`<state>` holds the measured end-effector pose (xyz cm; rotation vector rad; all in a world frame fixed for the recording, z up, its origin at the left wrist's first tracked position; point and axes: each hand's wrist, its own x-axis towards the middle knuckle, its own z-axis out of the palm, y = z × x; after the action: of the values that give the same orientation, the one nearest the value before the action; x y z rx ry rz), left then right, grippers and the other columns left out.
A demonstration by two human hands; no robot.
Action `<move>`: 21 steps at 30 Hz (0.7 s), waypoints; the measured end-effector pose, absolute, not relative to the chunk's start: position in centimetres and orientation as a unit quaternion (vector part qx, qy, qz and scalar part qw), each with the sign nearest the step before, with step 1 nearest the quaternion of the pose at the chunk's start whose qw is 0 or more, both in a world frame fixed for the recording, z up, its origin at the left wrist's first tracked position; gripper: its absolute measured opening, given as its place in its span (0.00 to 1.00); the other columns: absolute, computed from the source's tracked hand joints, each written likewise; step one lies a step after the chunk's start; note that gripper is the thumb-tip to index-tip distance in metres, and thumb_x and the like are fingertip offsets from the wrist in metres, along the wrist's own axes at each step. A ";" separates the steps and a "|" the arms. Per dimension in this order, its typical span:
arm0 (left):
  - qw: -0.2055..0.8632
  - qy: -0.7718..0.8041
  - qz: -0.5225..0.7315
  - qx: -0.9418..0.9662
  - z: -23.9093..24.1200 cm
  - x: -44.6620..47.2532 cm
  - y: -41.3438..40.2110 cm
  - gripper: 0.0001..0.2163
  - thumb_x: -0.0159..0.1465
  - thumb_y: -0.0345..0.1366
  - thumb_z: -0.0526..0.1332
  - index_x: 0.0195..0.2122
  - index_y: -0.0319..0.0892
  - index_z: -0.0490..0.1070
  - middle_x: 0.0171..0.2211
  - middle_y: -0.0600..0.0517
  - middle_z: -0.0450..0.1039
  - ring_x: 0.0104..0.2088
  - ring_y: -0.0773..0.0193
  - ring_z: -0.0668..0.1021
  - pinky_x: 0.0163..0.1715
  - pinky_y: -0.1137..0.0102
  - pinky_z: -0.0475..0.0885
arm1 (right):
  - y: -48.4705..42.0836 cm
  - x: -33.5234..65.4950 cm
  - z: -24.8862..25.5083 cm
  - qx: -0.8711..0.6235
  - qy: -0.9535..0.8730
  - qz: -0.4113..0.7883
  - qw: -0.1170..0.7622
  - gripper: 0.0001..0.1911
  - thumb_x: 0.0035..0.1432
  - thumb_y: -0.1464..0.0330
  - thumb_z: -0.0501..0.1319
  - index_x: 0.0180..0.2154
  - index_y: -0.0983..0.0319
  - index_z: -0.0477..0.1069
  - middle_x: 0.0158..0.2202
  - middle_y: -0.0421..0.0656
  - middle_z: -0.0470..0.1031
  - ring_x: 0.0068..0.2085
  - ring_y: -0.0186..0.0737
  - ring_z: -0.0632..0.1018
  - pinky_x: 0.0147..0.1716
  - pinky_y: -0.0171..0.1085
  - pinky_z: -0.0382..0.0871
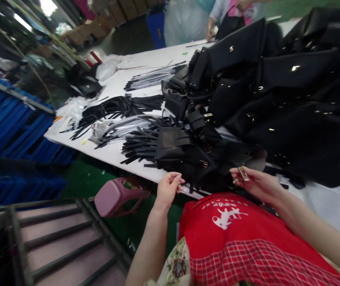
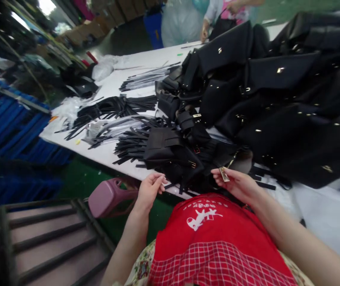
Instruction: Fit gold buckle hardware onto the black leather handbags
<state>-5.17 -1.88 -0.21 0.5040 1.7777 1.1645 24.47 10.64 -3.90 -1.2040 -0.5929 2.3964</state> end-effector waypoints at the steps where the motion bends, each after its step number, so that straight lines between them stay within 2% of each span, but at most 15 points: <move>1: 0.502 0.698 0.449 0.244 0.2 -3.3 -0.7 0.14 0.56 0.43 0.67 0.37 0.38 0.75 0.26 0.52 0.77 0.17 0.72 0.71 0.17 0.77 0.65 | 10.4 24.6 -3.7 -0.420 -0.207 0.860 0.202 0.13 0.53 0.61 0.66 0.38 0.62 0.78 0.37 0.47 0.76 0.37 0.40 0.74 0.39 0.38 0.71; 4: 0.558 0.635 0.365 0.391 1.6 2.0 2.2 0.10 0.58 0.41 0.66 0.35 0.40 0.78 0.26 0.51 0.76 0.19 0.71 0.71 0.20 0.74 0.66 | 9.4 24.8 -3.3 -0.399 -0.201 0.864 0.232 0.15 0.52 0.59 0.68 0.39 0.62 0.79 0.33 0.44 0.75 0.35 0.37 0.72 0.38 0.35 0.69; 8: 0.438 0.616 0.315 0.574 2.8 6.1 4.8 0.05 0.59 0.37 0.65 0.31 0.42 0.80 0.26 0.52 0.74 0.26 0.69 0.72 0.28 0.73 0.67 | 8.5 25.0 -3.4 -0.389 -0.211 0.855 0.270 0.16 0.51 0.58 0.69 0.38 0.61 0.79 0.25 0.39 0.67 0.27 0.32 0.64 0.27 0.33 0.62; 11: 0.372 0.629 0.313 0.607 2.8 7.2 5.9 0.05 0.60 0.36 0.65 0.34 0.42 0.79 0.26 0.53 0.70 0.24 0.69 0.70 0.27 0.73 0.67 | 8.2 25.3 -4.1 -0.390 -0.223 0.847 0.286 0.18 0.51 0.56 0.68 0.38 0.62 0.79 0.20 0.36 0.58 0.23 0.29 0.56 0.20 0.33 0.51; 13: 0.351 0.632 0.305 0.620 2.5 7.6 6.4 0.06 0.61 0.36 0.64 0.36 0.43 0.79 0.26 0.53 0.69 0.24 0.69 0.69 0.27 0.73 0.67 | 8.1 25.6 -4.7 -0.396 -0.246 0.833 0.298 0.19 0.52 0.55 0.67 0.38 0.63 0.78 0.21 0.35 0.57 0.22 0.29 0.54 0.20 0.33 0.48; 17: 0.330 0.625 0.280 0.650 1.5 8.2 6.9 0.08 0.64 0.35 0.59 0.37 0.41 0.78 0.29 0.51 0.72 0.28 0.67 0.72 0.32 0.73 0.69 | 8.3 26.5 -5.3 -0.405 -0.346 0.797 0.284 0.21 0.55 0.53 0.65 0.40 0.63 0.77 0.22 0.36 0.61 0.24 0.29 0.57 0.22 0.33 0.50; 21: 0.380 0.633 0.219 0.638 0.4 8.7 7.8 0.14 0.67 0.40 0.56 0.31 0.41 0.79 0.28 0.50 0.76 0.31 0.64 0.76 0.34 0.70 0.69 | 8.8 27.1 -5.1 -0.368 -0.431 0.784 0.255 0.20 0.52 0.53 0.66 0.37 0.62 0.77 0.31 0.42 0.73 0.32 0.36 0.69 0.33 0.36 0.64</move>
<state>8.68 7.77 0.44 1.6289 1.6154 0.5603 27.07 8.84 -5.12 -0.9981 -1.1706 2.1283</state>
